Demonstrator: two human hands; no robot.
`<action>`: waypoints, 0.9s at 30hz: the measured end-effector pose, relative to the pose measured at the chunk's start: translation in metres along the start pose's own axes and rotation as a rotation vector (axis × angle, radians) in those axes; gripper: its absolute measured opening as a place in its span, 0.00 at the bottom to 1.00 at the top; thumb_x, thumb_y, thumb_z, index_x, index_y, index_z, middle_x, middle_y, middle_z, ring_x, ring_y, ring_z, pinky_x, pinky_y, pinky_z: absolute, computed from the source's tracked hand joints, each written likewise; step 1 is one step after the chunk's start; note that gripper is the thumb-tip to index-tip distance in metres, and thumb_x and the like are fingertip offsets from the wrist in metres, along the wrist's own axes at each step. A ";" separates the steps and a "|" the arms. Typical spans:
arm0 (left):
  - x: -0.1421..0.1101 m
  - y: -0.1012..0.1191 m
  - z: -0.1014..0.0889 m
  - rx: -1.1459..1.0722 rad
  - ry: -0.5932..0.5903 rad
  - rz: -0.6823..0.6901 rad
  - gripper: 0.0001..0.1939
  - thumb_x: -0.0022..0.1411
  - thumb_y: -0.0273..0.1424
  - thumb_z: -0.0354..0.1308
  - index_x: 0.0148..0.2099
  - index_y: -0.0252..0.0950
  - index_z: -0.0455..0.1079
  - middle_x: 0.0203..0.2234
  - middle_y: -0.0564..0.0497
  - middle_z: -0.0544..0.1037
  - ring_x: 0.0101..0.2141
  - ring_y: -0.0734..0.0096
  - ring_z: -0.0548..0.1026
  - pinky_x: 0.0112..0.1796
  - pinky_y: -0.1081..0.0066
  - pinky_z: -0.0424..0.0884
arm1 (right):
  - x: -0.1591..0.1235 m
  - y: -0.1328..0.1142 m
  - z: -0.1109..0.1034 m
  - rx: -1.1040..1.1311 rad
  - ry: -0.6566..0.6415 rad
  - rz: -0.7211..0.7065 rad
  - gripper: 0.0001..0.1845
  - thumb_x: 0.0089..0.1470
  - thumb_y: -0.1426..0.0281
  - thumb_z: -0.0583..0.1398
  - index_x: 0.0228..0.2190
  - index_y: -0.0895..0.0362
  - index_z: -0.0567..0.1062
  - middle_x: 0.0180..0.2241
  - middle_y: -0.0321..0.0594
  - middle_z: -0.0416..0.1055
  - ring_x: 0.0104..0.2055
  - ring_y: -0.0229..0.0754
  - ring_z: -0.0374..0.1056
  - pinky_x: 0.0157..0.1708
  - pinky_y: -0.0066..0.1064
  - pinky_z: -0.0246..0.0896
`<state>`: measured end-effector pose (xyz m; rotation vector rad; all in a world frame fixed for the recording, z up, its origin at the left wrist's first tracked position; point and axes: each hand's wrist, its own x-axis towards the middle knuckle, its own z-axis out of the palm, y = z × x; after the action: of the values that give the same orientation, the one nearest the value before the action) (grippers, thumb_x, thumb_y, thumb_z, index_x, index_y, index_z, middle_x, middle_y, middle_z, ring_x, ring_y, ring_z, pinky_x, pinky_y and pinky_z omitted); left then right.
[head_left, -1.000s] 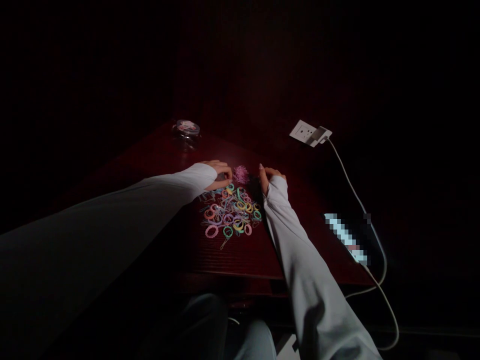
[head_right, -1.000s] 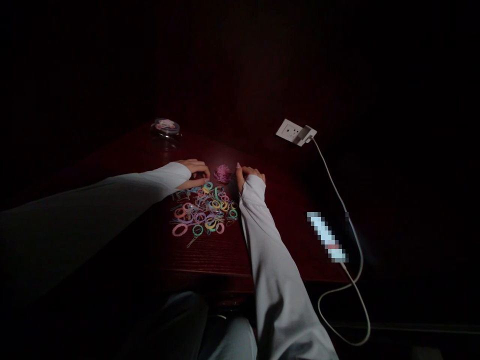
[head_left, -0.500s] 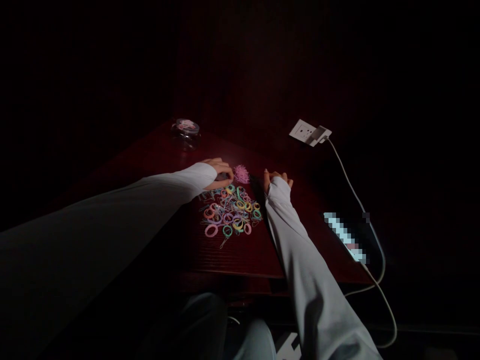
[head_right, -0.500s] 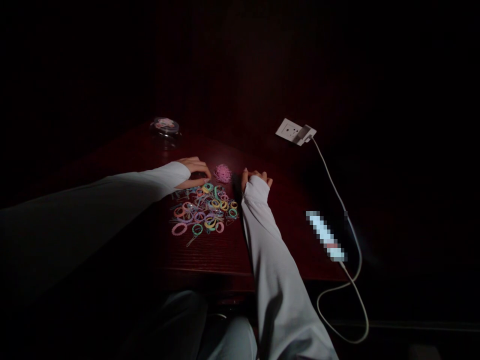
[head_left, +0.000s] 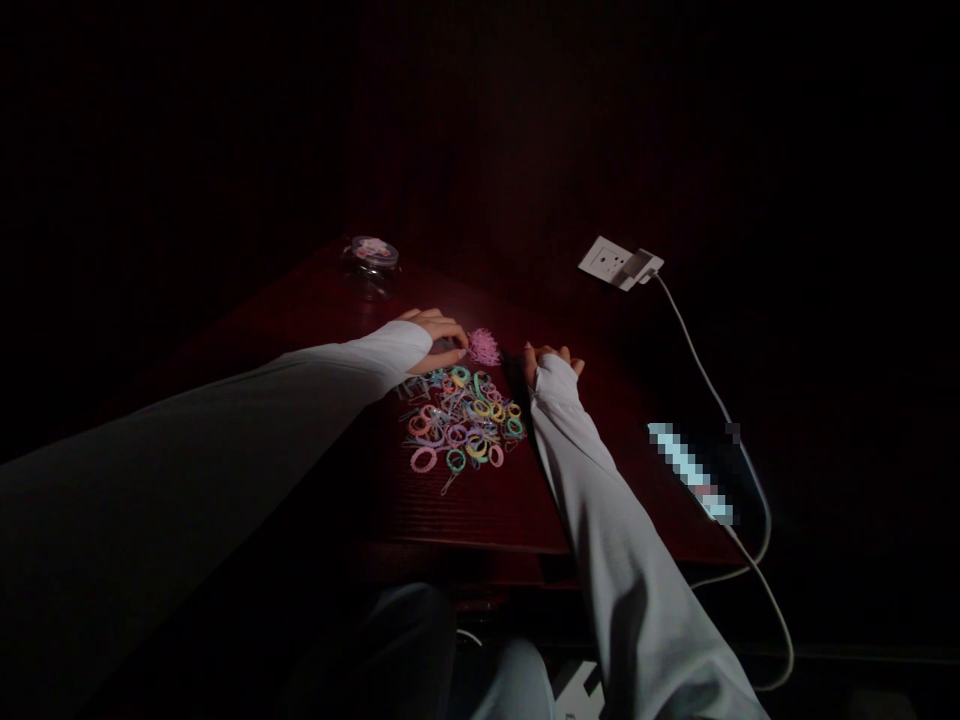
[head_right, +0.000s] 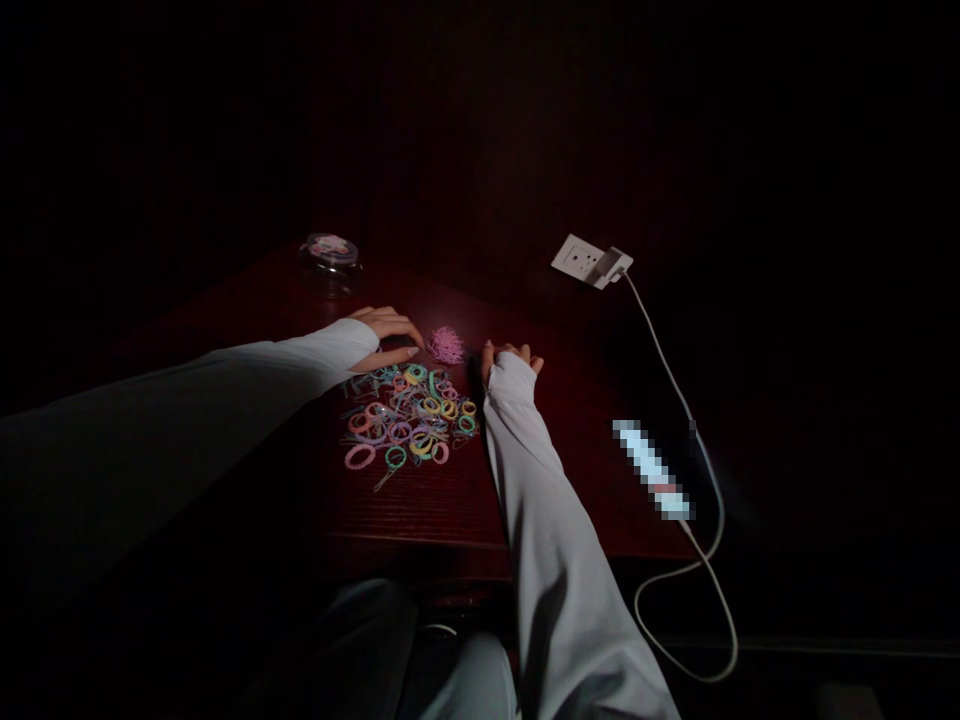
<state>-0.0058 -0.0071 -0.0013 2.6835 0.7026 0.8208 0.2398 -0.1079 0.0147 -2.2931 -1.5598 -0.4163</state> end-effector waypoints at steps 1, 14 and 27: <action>0.000 0.000 0.000 0.003 0.000 -0.005 0.14 0.71 0.40 0.56 0.50 0.42 0.80 0.47 0.50 0.85 0.52 0.60 0.75 0.57 0.60 0.63 | -0.001 0.000 0.001 -0.002 -0.014 0.002 0.23 0.74 0.60 0.53 0.34 0.56 0.83 0.40 0.46 0.80 0.54 0.54 0.67 0.53 0.44 0.50; 0.007 -0.007 0.008 -0.099 0.022 -0.003 0.13 0.70 0.37 0.57 0.38 0.37 0.79 0.34 0.51 0.78 0.31 0.72 0.73 0.37 0.70 0.66 | -0.001 -0.006 -0.007 0.172 0.083 -0.126 0.29 0.75 0.53 0.50 0.35 0.53 0.85 0.36 0.42 0.81 0.46 0.49 0.67 0.55 0.45 0.48; -0.004 0.014 -0.015 -0.115 -0.176 0.300 0.19 0.64 0.51 0.64 0.42 0.41 0.79 0.32 0.53 0.79 0.36 0.66 0.74 0.40 0.70 0.64 | -0.031 -0.042 -0.051 0.791 -0.495 -0.513 0.37 0.64 0.39 0.59 0.21 0.55 0.84 0.24 0.39 0.74 0.31 0.40 0.65 0.37 0.35 0.59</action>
<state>-0.0121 -0.0194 0.0139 2.7485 0.2092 0.6550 0.1870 -0.1412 0.0526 -1.4229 -2.0456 0.6159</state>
